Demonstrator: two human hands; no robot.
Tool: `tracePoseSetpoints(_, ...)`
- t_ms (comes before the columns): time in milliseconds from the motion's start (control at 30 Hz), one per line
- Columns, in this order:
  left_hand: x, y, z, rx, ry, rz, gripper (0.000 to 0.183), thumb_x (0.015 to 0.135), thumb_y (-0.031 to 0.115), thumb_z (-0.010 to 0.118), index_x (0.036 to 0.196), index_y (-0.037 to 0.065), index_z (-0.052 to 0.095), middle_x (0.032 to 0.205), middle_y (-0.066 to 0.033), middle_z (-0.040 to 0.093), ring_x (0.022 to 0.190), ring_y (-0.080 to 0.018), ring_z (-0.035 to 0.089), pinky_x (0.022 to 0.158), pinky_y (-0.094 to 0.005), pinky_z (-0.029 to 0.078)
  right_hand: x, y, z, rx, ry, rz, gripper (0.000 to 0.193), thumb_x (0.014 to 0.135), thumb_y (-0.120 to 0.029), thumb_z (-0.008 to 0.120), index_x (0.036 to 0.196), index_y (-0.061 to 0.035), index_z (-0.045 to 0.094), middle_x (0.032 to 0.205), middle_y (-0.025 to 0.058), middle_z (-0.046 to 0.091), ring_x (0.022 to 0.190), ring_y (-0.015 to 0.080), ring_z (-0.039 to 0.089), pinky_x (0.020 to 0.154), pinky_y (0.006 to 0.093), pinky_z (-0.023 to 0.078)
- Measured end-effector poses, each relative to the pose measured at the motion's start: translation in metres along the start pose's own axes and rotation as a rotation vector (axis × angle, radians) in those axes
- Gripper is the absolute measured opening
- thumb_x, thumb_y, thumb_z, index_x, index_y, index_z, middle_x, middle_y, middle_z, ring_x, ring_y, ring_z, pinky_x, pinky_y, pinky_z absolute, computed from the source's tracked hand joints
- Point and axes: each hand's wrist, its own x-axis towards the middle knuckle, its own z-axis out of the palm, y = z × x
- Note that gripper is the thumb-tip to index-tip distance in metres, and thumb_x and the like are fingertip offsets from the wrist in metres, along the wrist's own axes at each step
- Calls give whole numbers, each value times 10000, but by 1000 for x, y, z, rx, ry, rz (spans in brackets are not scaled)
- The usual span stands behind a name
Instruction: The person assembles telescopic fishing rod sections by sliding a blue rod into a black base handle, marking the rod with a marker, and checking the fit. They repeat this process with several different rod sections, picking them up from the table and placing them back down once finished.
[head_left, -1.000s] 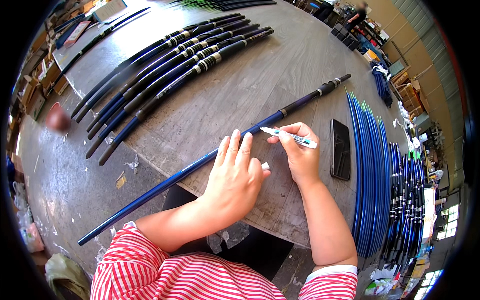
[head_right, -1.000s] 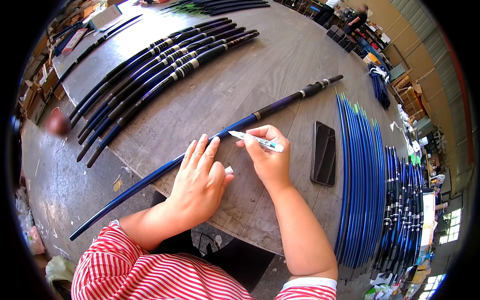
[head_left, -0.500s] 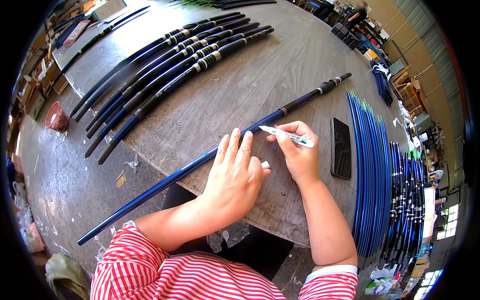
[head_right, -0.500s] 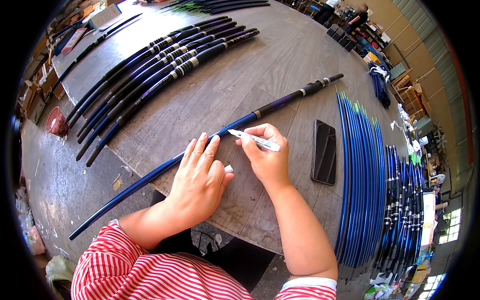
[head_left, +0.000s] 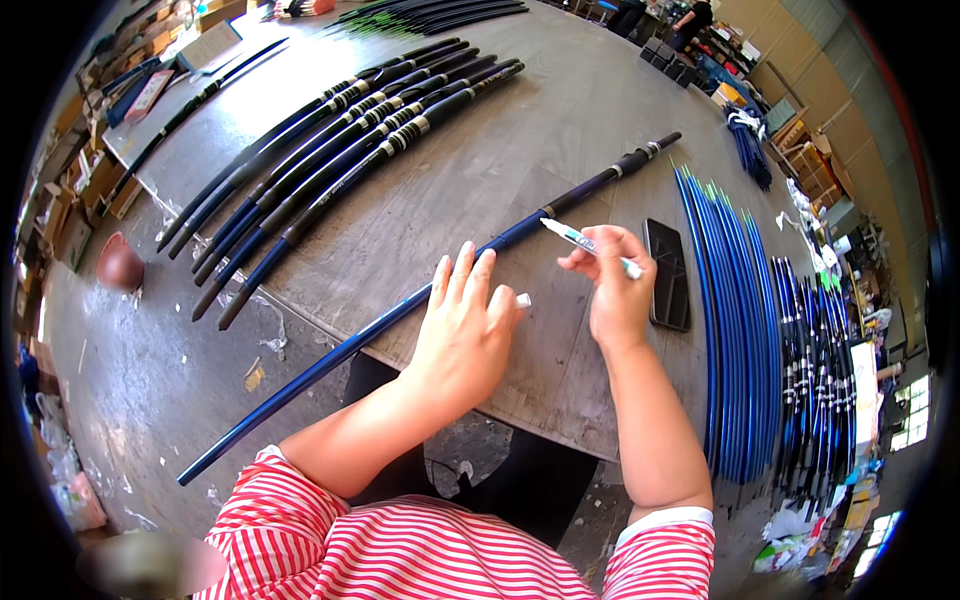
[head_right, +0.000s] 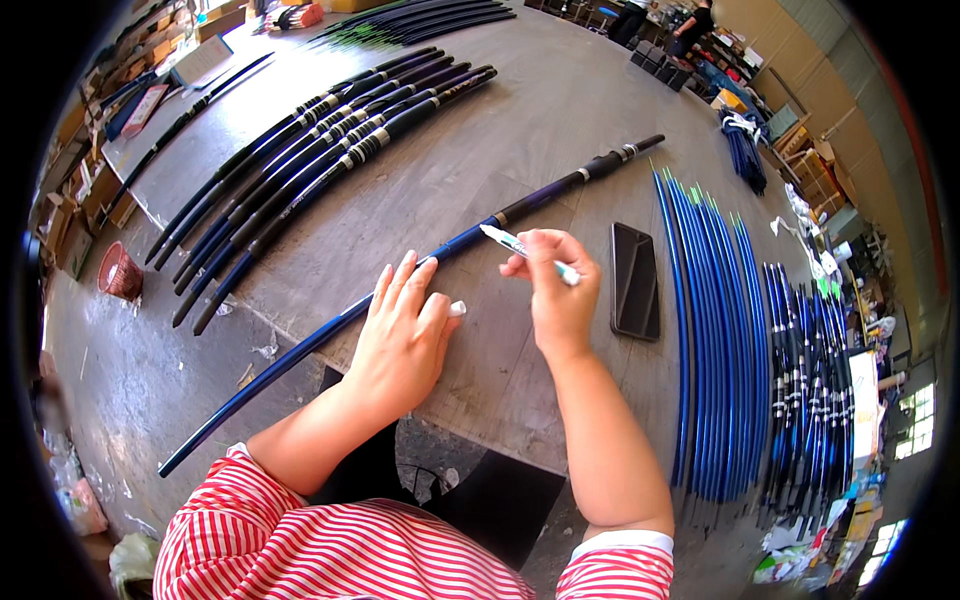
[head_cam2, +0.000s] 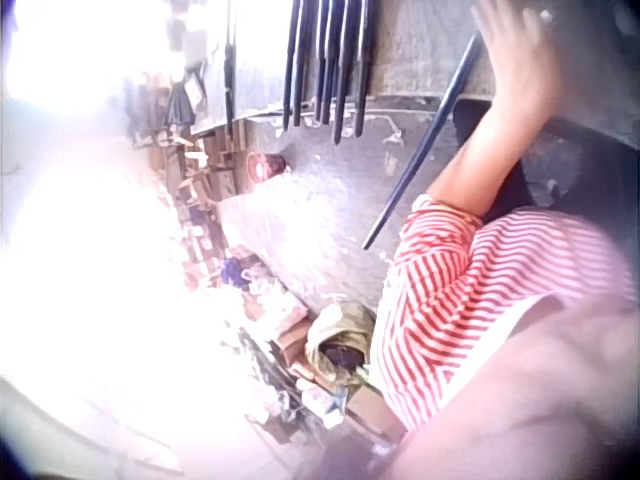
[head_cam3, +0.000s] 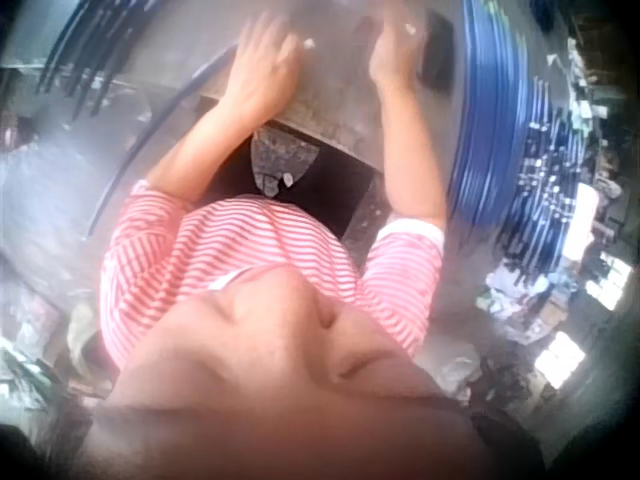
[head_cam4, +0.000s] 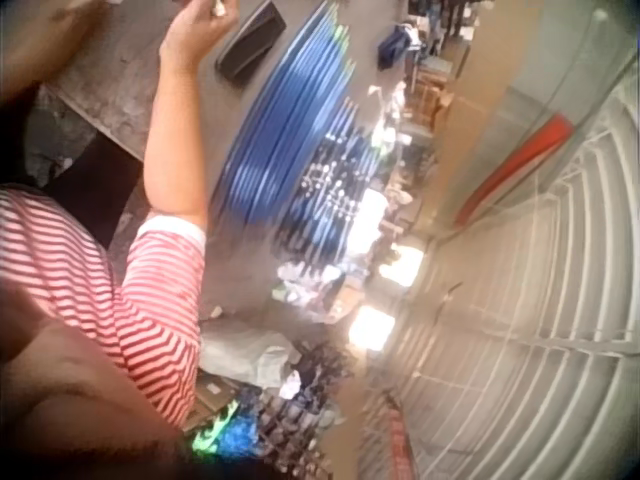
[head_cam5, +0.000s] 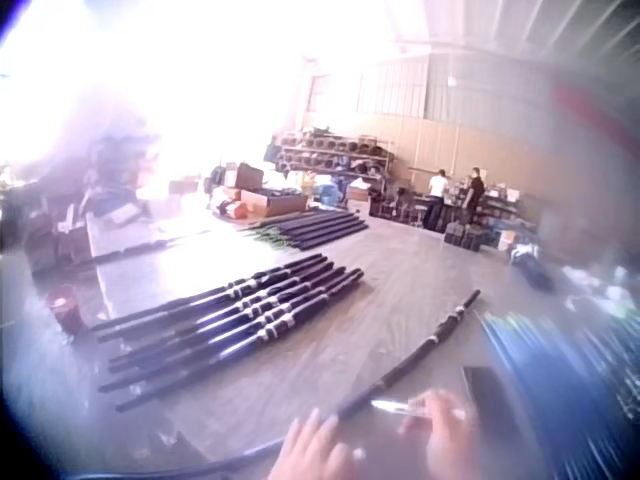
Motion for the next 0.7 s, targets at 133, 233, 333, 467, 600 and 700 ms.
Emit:
tracePoseSetpoints(133,1,-2,0,5,4,53,135,779,77,593,880,17,527,1230,-242,428,1218,-421,344,1001,-527,274,-7,-44,-13,-45,-67,104,226,826,-200,624,801,23,598,675,69,597,556,128,584,502,238,496)
tracePoseSetpoints(233,-1,-2,4,-20,7,65,147,776,63,589,900,19,523,1212,-229,451,1219,-420,343,1012,-527,264,-18,-57,-33,-104,-215,188,168,805,-137,641,819,29,614,698,85,620,570,136,597,509,241,496)
tracePoseSetpoints(333,-2,-4,5,-6,13,80,144,778,58,584,901,18,521,1196,-217,468,1220,-412,345,1018,-523,257,-30,-44,-50,-60,-225,233,131,785,-76,653,857,31,629,734,107,637,590,148,609,524,244,499)
tracePoseSetpoints(467,-2,-4,8,-4,22,95,143,774,53,583,899,20,520,1184,-203,480,1221,-399,351,1027,-516,249,-30,-48,-54,-162,-318,218,124,758,-44,670,853,31,644,723,82,634,594,119,593,535,218,476)
tracePoseSetpoints(600,-2,-3,6,21,6,113,152,762,49,586,897,23,522,1171,-193,487,1224,-394,350,1030,-512,248,-32,-49,-54,-347,-377,244,124,741,-57,684,832,20,649,698,40,624,585,77,560,531,189,439)
tracePoseSetpoints(700,-4,-2,4,45,-9,138,156,757,44,587,900,24,527,1165,-186,491,1226,-390,350,1028,-512,252,-34,-49,-52,-406,-406,217,129,730,-66,691,830,5,650,689,18,621,592,60,550,534,187,428)
